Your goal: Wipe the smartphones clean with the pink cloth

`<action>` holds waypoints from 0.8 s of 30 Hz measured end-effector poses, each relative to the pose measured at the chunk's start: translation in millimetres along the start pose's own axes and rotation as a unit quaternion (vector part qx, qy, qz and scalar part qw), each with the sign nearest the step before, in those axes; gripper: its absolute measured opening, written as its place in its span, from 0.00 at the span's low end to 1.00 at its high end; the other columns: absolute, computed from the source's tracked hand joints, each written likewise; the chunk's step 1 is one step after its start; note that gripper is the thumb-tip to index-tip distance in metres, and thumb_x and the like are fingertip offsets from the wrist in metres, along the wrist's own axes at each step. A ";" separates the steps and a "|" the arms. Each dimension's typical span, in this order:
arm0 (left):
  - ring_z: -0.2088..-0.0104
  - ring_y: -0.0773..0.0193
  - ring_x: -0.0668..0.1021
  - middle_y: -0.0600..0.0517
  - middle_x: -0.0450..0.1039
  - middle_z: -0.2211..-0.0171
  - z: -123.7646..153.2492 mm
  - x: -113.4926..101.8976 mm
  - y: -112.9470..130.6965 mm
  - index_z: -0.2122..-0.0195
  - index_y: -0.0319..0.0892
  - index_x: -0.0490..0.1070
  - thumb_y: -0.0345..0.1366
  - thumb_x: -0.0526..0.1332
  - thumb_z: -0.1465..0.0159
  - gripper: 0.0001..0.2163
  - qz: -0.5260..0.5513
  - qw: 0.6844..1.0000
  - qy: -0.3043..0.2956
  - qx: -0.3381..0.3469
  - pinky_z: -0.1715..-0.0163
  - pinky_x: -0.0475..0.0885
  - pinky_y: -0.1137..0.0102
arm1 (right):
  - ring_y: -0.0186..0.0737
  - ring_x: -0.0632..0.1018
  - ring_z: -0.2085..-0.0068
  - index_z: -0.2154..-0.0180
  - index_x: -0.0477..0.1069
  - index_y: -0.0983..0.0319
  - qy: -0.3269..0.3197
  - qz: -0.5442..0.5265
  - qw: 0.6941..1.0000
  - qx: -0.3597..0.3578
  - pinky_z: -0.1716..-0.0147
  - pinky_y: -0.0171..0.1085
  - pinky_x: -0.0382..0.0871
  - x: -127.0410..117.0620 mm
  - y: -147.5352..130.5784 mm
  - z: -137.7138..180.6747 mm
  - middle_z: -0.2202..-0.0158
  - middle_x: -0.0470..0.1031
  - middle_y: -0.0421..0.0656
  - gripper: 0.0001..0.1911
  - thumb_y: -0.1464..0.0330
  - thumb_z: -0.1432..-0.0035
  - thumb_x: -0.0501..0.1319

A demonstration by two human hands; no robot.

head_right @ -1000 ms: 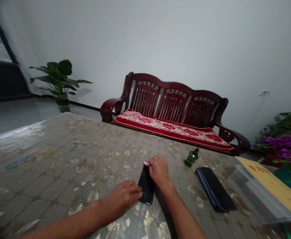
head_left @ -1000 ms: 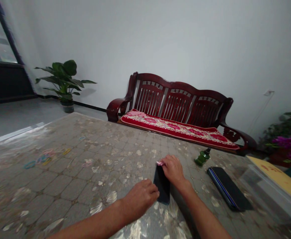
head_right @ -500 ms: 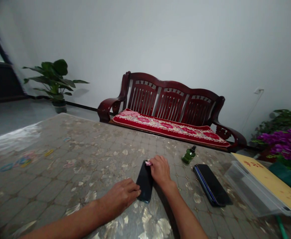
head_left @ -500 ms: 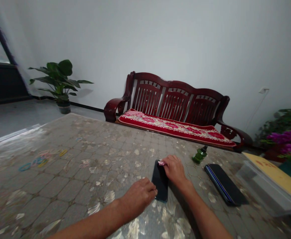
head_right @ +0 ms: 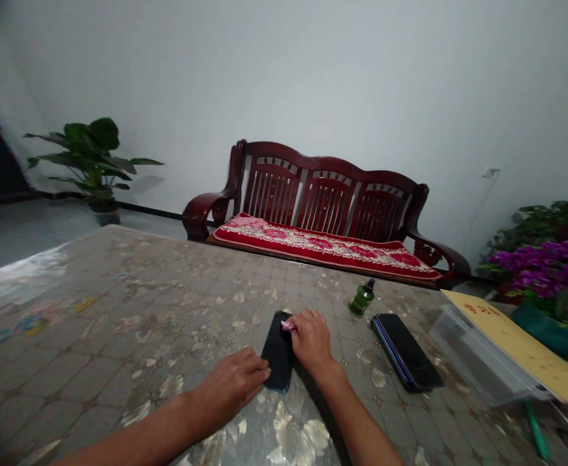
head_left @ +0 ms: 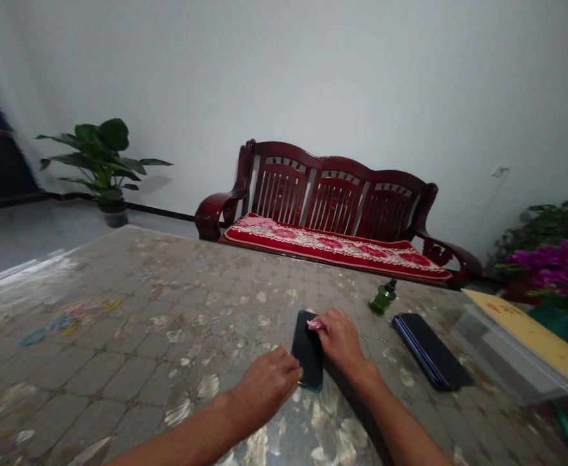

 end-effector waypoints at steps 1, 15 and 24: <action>0.62 0.59 0.76 0.51 0.77 0.62 0.1 -0.5 -0.1 0.61 0.42 0.73 0.30 0.61 0.32 0.02 0.001 1.000 -0.002 -0.001 0.61 0.71 0.67 | 0.43 0.72 0.59 0.65 0.78 0.59 0.002 0.001 1.000 0.007 0.58 0.37 0.58 0.4 -0.4 0.1 0.66 0.75 0.43 0.11 0.77 0.41 0.58; 0.57 0.58 0.78 0.50 0.79 0.59 -3.9 -21.0 -9.6 0.60 0.43 0.77 0.29 0.63 0.36 0.05 0.082 0.995 -0.054 0.000 0.55 0.72 0.67 | 0.38 0.74 0.68 0.69 0.80 0.59 0.051 -0.283 0.957 0.016 0.67 0.34 0.65 -3.8 8.1 26.1 0.71 0.75 0.41 0.08 0.68 0.44 0.61; 0.39 0.48 0.69 0.41 0.67 0.39 -73.1 -46.8 -62.4 0.41 0.45 0.68 0.16 0.61 0.43 0.30 -0.052 0.992 -0.110 0.046 0.42 0.65 0.56 | 0.40 0.73 0.69 0.70 0.79 0.61 0.232 -0.321 0.910 0.119 0.66 0.36 0.67 -1.6 37.6 29.4 0.73 0.74 0.42 0.13 0.59 0.46 0.63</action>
Point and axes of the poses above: each hand's wrist, its own z-axis away from the middle knuckle, its own x-axis out of the palm, y = z × x, the point moved 4 cm from there along -z, towards the middle knuckle
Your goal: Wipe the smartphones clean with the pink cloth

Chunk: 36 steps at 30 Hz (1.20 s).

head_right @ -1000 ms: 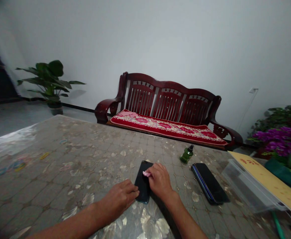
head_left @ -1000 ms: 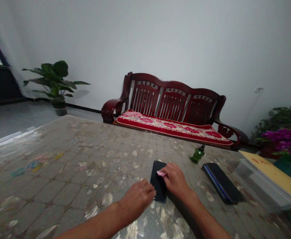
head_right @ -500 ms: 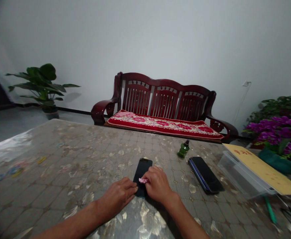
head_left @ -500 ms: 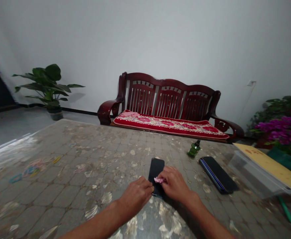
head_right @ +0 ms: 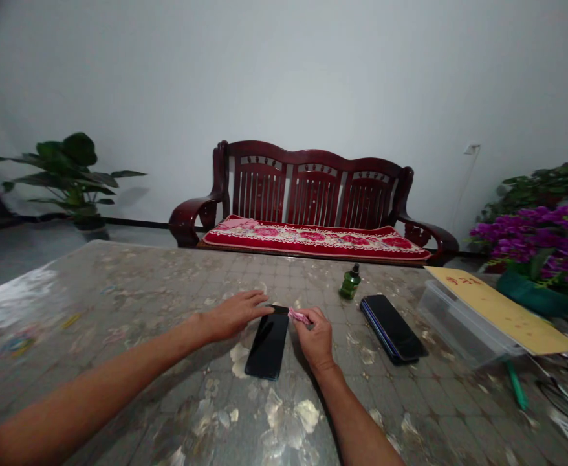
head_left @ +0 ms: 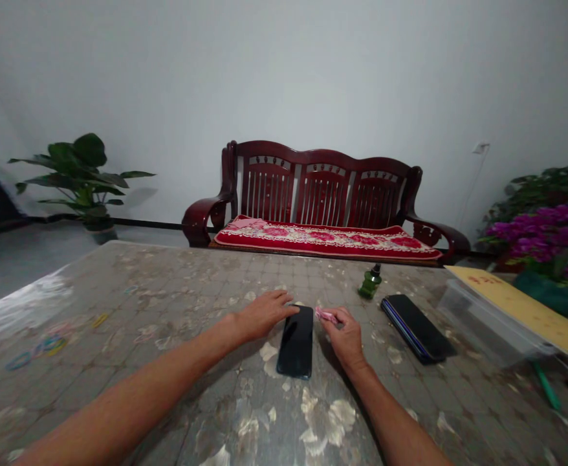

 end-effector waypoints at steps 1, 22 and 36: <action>0.36 0.46 0.64 0.41 0.62 0.35 -11.0 1.0 -1.2 0.38 0.48 0.65 0.15 0.61 0.44 0.34 -0.018 1.000 -0.008 0.009 0.41 0.64 0.53 | 0.40 0.74 0.69 0.70 0.79 0.61 0.008 0.001 1.000 0.004 0.65 0.36 0.68 -0.8 1.4 -0.4 0.72 0.75 0.42 0.12 0.59 0.46 0.63; 0.54 0.51 0.75 0.45 0.71 0.55 38.4 19.9 -15.1 0.55 0.40 0.73 0.40 0.69 0.48 0.20 0.100 0.980 -0.034 -0.169 0.55 0.71 0.65 | 0.40 0.75 0.65 0.68 0.79 0.58 -0.081 0.130 0.987 -0.041 0.61 0.35 0.65 8.6 -10.4 9.5 0.70 0.76 0.42 0.08 0.67 0.41 0.61; 0.45 0.47 0.72 0.43 0.70 0.44 78.7 45.2 2.3 0.36 0.44 0.60 0.33 0.71 0.49 0.39 0.238 0.951 0.096 -0.169 0.44 0.66 0.54 | 0.42 0.71 0.61 0.68 0.76 0.58 -0.203 0.322 0.913 -0.148 0.61 0.38 0.56 27.8 -53.6 39.4 0.67 0.74 0.42 0.09 0.76 0.45 0.60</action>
Point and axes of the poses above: each hand's wrist, its own z-axis away from the middle knuckle, its own x-axis out of the palm, y = z × x, the point moved 4 cm from there along -z, towards the middle knuckle
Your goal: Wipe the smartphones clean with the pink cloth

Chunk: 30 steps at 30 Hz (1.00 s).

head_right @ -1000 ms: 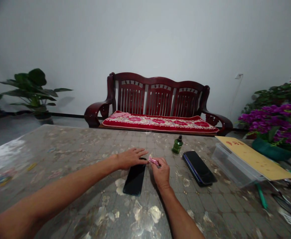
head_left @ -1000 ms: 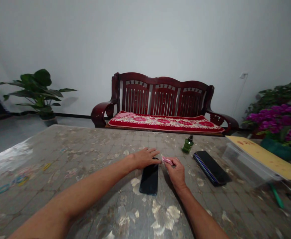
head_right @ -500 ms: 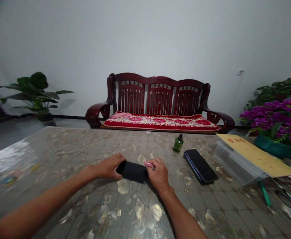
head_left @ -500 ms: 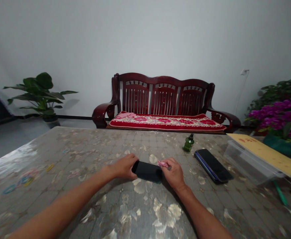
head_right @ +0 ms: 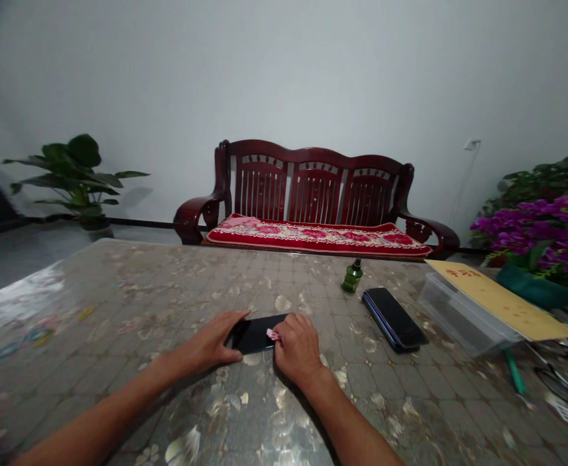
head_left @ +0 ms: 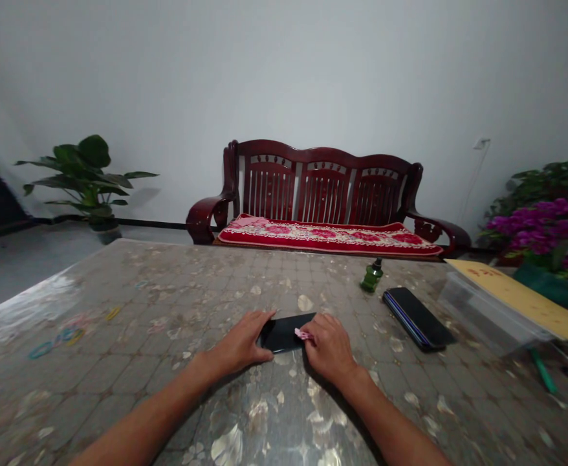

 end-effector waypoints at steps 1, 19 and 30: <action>0.45 0.47 0.72 0.42 0.70 0.43 -0.1 0.5 -0.6 0.36 0.44 0.60 0.33 0.71 0.50 0.39 0.004 1.000 0.004 -0.002 0.44 0.66 0.54 | 0.42 0.71 0.61 0.68 0.76 0.58 -0.005 0.004 1.000 -0.008 0.61 0.38 0.56 0.0 -1.8 -0.5 0.67 0.74 0.42 0.09 0.76 0.45 0.60; 0.49 0.46 0.75 0.42 0.74 0.50 -5.2 4.5 0.2 0.40 0.40 0.63 0.33 0.71 0.53 0.38 0.021 0.998 0.040 -0.043 0.48 0.70 0.55 | 0.44 0.74 0.60 0.66 0.78 0.58 -0.035 0.062 0.996 0.051 0.61 0.38 0.58 7.2 -15.3 -20.3 0.65 0.78 0.45 0.09 0.71 0.40 0.59; 0.49 0.45 0.75 0.42 0.74 0.49 -6.7 3.6 -0.6 0.38 0.39 0.63 0.33 0.72 0.55 0.40 0.044 0.997 0.049 -0.041 0.47 0.68 0.56 | 0.45 0.74 0.56 0.63 0.79 0.60 -0.068 0.093 0.987 0.109 0.58 0.38 0.59 16.2 -33.5 -41.2 0.61 0.78 0.48 0.11 0.70 0.38 0.57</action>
Point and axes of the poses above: each hand's wrist, its own z-axis away from the middle knuckle, its own x-axis out of the palm, y = z × x, the point moved 4 cm from there along -z, towards the middle knuckle
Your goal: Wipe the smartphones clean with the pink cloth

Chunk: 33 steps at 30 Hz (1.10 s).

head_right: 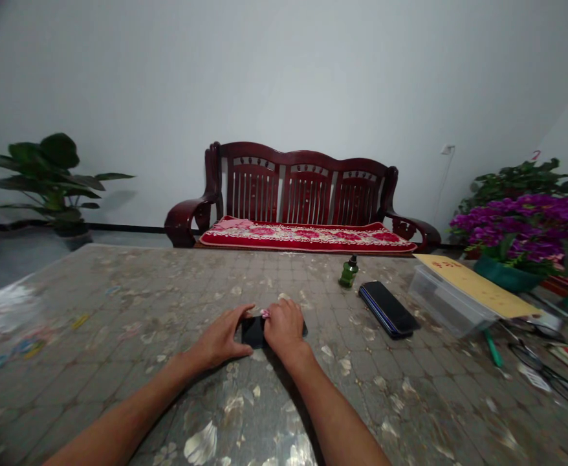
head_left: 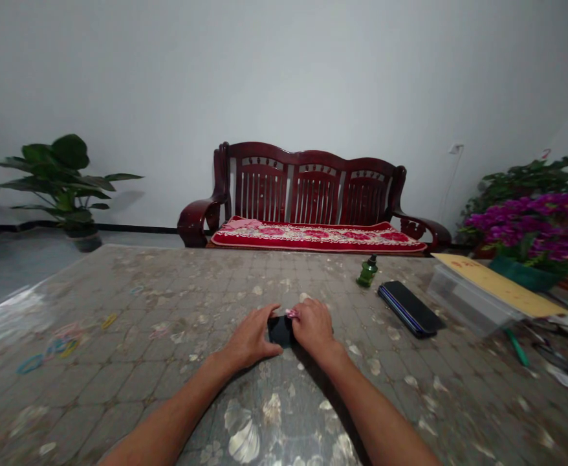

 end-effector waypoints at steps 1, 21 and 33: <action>0.49 0.45 0.74 0.43 0.74 0.49 0.1 0.4 -0.7 0.38 0.40 0.62 0.32 0.72 0.55 0.41 0.002 1.000 0.002 0.000 0.46 0.68 0.56 | 0.44 0.74 0.56 0.63 0.79 0.60 0.000 -0.006 1.000 -0.020 0.58 0.38 0.58 1.2 -6.0 1.1 0.61 0.78 0.47 0.11 0.70 0.38 0.57; 0.48 0.45 0.75 0.42 0.75 0.49 1.3 -2.0 0.8 0.39 0.40 0.63 0.36 0.71 0.52 0.38 -0.006 1.000 -0.012 -0.005 0.48 0.69 0.57 | 0.40 0.72 0.61 0.69 0.75 0.59 0.052 -0.027 0.998 -0.022 0.62 0.38 0.55 -9.7 31.1 38.6 0.67 0.75 0.42 0.07 0.72 0.42 0.60; 0.49 0.46 0.75 0.43 0.75 0.50 1.3 -0.5 -0.9 0.39 0.41 0.64 0.33 0.71 0.53 0.38 0.000 1.000 -0.015 -0.013 0.48 0.69 0.56 | 0.40 0.71 0.62 0.72 0.73 0.59 0.063 -0.053 0.996 -0.029 0.62 0.37 0.53 -5.9 25.3 45.2 0.69 0.74 0.41 0.06 0.74 0.46 0.61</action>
Point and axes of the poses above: each hand's wrist, its own z-axis away from the middle knuckle, its own x-axis out of the palm, y = z × x, the point moved 4 cm from there along -z, towards the middle knuckle
